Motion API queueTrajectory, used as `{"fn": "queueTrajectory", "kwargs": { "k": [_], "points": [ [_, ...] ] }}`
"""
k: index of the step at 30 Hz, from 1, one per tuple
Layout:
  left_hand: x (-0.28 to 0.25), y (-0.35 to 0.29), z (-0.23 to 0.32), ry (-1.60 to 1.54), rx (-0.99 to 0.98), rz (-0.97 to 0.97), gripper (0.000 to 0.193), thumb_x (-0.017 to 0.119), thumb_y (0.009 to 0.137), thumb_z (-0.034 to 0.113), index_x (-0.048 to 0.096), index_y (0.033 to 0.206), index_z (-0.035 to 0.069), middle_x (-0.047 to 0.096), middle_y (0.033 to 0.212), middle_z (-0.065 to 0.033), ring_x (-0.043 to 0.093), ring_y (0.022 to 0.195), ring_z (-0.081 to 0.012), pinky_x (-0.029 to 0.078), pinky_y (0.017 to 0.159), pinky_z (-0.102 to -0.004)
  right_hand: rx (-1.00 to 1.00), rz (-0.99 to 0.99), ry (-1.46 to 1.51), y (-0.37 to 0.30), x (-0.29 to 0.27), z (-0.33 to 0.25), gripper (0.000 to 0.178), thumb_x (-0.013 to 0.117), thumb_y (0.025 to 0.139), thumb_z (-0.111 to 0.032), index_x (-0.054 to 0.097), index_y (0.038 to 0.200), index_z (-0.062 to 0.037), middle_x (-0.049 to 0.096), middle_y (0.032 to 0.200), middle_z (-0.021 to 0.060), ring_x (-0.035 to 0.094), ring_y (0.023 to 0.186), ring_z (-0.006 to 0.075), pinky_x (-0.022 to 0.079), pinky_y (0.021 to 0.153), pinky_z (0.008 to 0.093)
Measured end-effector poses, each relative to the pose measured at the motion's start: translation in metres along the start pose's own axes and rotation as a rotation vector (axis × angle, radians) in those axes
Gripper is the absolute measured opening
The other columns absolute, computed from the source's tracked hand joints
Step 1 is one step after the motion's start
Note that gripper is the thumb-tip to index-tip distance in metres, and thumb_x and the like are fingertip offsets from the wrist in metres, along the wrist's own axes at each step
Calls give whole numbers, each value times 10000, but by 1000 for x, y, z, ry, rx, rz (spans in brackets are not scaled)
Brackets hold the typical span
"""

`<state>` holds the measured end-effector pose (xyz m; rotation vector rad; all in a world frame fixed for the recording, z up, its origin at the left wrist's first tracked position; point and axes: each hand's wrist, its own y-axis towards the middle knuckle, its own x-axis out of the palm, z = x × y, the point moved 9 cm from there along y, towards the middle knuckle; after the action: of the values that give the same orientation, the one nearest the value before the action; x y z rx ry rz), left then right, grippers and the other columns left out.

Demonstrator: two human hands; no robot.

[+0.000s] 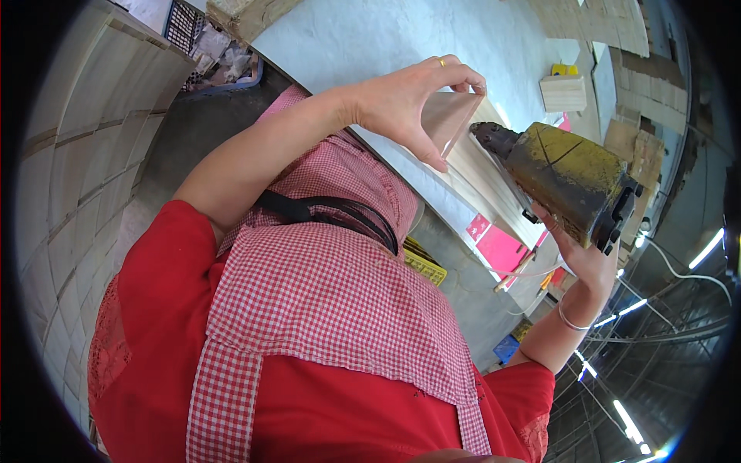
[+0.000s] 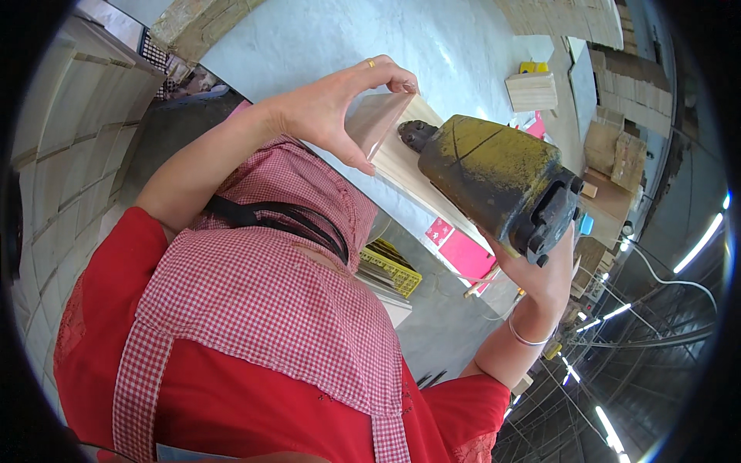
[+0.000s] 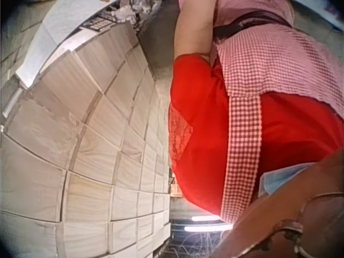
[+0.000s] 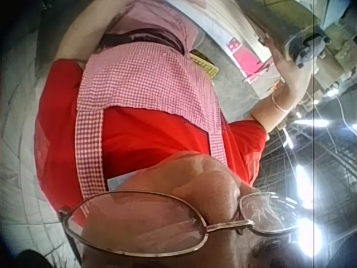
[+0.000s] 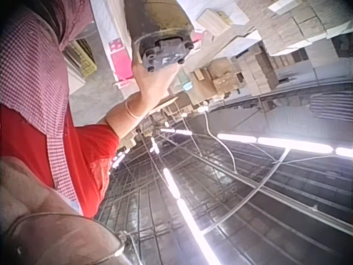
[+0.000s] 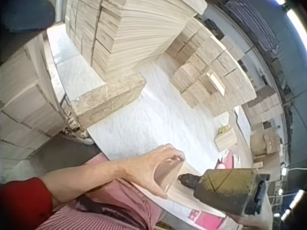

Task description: Assemble wooden boxes by applying glue to joints and securing them with a pneumatic stapler.

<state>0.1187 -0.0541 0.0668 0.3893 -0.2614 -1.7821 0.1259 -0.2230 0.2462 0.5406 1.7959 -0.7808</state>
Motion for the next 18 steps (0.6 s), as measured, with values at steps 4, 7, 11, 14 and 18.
{"fn": "queueTrajectory", "kwargs": {
  "k": [4,7,11,14,18],
  "points": [
    [-19,-3,-3,-15,-29,-39,991,882,513,305,459,1393,133,516,1307,-71,497,1240,-253,368,1109,-429,25,0,1,-1,1,-4,405,865,777,-74,677,1123,22,732,1067,102,693,922,187,558,814,319],
    [-37,-9,-4,-7,-15,-16,993,867,509,309,456,1396,135,520,1319,-70,507,1238,-245,363,1116,-423,18,74,83,3,-5,-9,412,858,792,-91,671,1142,17,729,1070,92,686,921,181,553,813,309],
    [-35,-15,-9,-62,-35,-47,1011,857,496,319,452,1406,145,524,1345,-72,516,1235,-242,358,1121,-421,62,61,55,18,-9,-9,407,844,819,-121,663,1158,14,722,1065,72,669,903,161,547,789,291],
    [-31,-16,-13,-130,-59,-35,1039,862,480,333,447,1413,146,522,1364,-72,510,1245,-248,352,1135,-431,69,48,97,34,-8,-8,413,840,829,-147,660,1163,15,720,1053,65,655,889,146,541,773,279],
    [-29,-16,-16,-156,-97,-41,1067,867,460,351,445,1416,134,525,1364,-73,506,1254,-257,344,1145,-434,74,101,182,47,-9,-13,415,871,772,-131,679,1105,25,737,1018,106,690,887,181,552,789,319]
  ]
}}
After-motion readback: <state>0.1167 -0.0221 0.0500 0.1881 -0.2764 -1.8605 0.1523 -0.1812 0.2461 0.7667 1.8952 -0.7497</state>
